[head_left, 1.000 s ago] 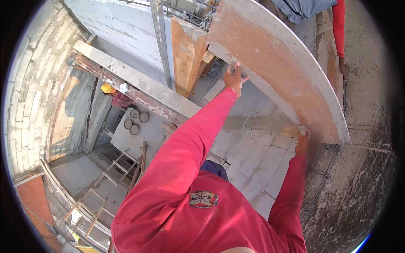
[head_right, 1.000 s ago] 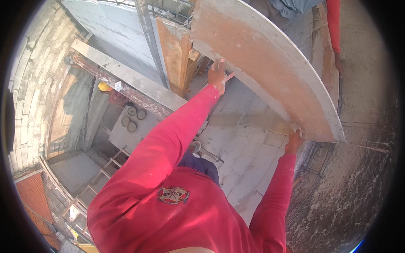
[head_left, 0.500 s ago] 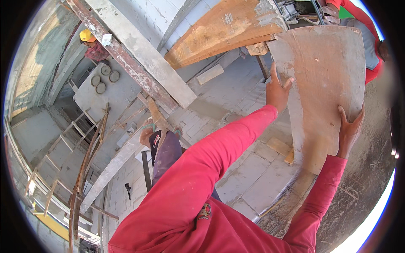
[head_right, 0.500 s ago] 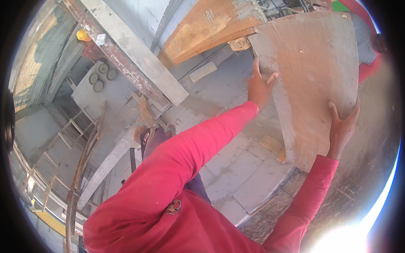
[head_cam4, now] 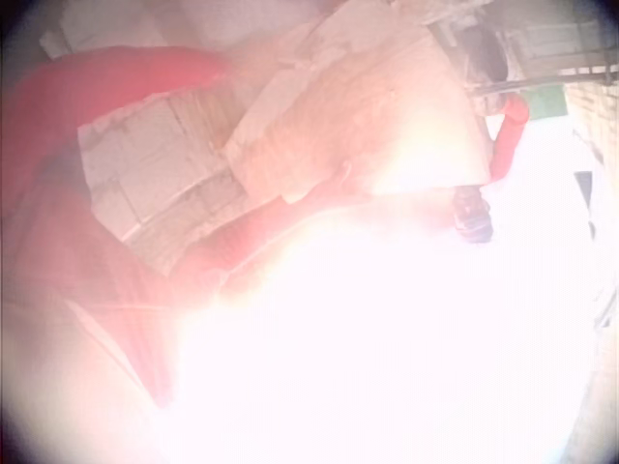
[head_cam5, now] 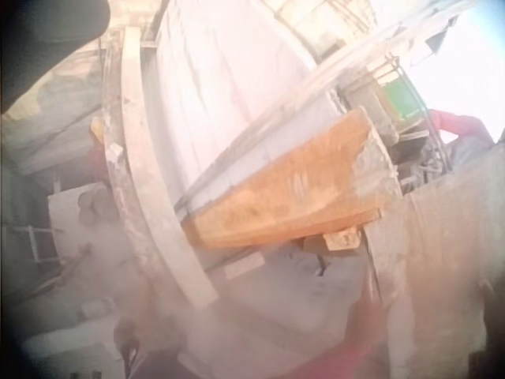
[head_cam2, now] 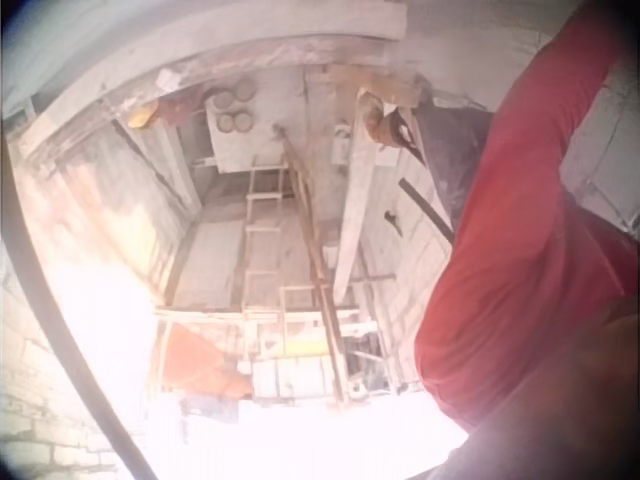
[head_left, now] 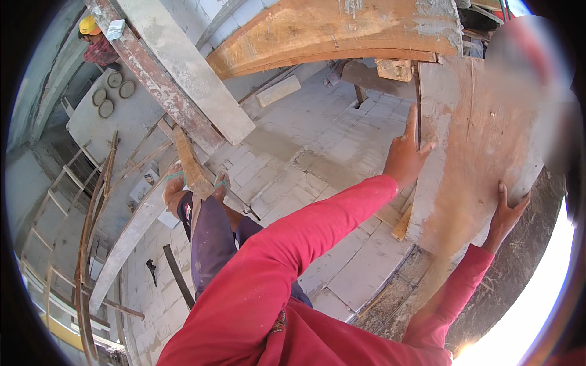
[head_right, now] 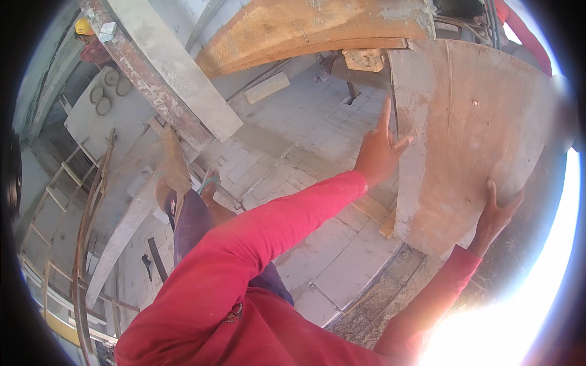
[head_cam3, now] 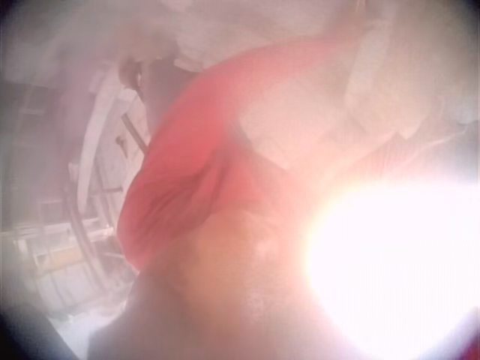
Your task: The person positions a large curved plywood panel against a rebar-reinforced concrete wall and secures it using a hammer and nails. A coworker assists by holding the panel steady during placement.
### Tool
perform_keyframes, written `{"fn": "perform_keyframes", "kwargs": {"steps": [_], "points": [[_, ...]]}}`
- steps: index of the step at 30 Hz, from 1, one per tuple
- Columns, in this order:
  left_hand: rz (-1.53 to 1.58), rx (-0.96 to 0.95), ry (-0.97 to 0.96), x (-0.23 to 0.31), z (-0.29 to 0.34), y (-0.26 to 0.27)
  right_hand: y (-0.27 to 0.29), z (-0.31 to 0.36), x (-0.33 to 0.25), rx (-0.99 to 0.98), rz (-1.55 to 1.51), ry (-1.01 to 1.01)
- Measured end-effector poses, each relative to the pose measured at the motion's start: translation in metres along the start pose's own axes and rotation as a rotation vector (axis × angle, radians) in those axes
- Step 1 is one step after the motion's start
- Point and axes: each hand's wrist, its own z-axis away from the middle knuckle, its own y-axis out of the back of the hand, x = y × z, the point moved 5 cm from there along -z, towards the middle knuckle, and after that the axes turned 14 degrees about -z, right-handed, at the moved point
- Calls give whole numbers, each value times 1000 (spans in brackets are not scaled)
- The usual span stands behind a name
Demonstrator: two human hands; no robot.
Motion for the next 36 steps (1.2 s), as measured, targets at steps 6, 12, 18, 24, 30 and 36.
{"fn": "perform_keyframes", "kwargs": {"steps": [6, 12, 18, 24, 30, 36], "points": [[-109, -197, 99, -56, 40, 18, -2, 1, 2, 13, 28, 16], [-149, -300, 159, -109, 68, 44, -2, 6, -9, 7, 56, 28], [-101, -287, 303, -127, 104, 89, -6, 8, -20, 47, 22, 147], [-139, -290, 380, -95, 123, 110, 0, 27, -35, 97, 88, 249], [-165, -228, 373, -47, 123, 144, 9, 71, -45, 178, 75, 273], [-248, -120, 414, -21, 143, 188, -41, 207, -75, -135, -332, -201]]}}
